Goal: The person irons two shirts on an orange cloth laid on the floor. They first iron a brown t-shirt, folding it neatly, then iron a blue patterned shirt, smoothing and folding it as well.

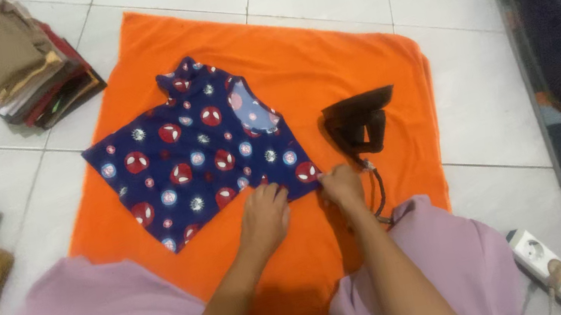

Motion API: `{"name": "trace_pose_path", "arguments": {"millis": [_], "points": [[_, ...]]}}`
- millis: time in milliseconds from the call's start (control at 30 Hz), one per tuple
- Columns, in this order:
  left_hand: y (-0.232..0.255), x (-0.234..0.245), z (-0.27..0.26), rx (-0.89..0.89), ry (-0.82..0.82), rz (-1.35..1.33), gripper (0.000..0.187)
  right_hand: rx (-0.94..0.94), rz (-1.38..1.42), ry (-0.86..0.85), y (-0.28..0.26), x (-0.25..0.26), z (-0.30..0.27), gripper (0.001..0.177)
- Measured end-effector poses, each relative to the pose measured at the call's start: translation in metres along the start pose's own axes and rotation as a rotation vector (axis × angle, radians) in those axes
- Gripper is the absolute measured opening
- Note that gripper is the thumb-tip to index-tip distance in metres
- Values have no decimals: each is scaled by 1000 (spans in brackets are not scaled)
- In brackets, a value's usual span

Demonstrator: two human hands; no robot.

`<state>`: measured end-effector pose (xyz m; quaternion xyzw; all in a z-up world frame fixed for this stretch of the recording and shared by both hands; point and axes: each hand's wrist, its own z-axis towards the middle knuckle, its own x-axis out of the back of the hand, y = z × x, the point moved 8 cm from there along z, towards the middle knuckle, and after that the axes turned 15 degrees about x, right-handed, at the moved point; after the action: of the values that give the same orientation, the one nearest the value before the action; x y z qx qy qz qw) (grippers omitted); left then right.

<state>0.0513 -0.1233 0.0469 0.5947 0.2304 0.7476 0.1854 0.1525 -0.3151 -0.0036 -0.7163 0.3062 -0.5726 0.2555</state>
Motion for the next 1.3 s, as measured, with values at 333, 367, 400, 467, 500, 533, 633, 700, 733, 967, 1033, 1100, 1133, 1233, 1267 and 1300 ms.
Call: {"name": "trace_pose_path", "arguments": {"millis": [333, 367, 400, 467, 500, 533, 633, 700, 733, 967, 1033, 1100, 1133, 1233, 1267, 1300], "points": [[-44, 25, -2, 158, 112, -89, 26, 423, 493, 670, 41, 64, 44, 35], [-45, 27, 3, 197, 113, -57, 25, 411, 506, 636, 35, 64, 48, 32], [-48, 27, 7, 274, 88, -50, 29, 397, 518, 607, 27, 71, 50, 29], [-48, 26, 16, 422, 40, -43, 38, 424, 460, 532, -8, 87, 49, 21], [-46, 27, 17, 463, 29, -51, 43, 465, 389, 485, -31, 97, 47, 16], [-46, 26, 14, 507, 16, -60, 49, 503, 317, 436, -53, 105, 43, 14], [-48, 24, 10, 550, 29, -54, 67, 473, 80, 126, -108, 99, 31, 23], [-51, 20, 9, 546, 27, -63, 75, 595, -276, -14, -145, 88, 13, 37], [-55, 19, 7, 549, 13, -77, 77, 653, -453, -90, -159, 76, 5, 45], [-62, 21, 1, 561, -32, -107, 87, 870, -789, -283, -175, 15, -19, 53], [-61, 20, 2, 570, -66, -95, 88, 1012, -737, -261, -172, 7, -25, 51], [-61, 20, 3, 577, -94, -83, 89, 919, -776, -267, -159, 5, -15, 52], [-60, 19, 4, 583, -104, -79, 90, 873, -796, -271, -153, 6, -11, 52], [-61, 13, 7, 620, -204, -57, 93, 864, -806, -247, -149, 9, -7, 55], [-63, 10, 8, 634, -247, -44, 95, 853, -804, -243, -148, 10, -5, 55], [-61, 13, 8, 614, -214, -56, 93, 842, -803, -239, -148, 11, -3, 55]]}}
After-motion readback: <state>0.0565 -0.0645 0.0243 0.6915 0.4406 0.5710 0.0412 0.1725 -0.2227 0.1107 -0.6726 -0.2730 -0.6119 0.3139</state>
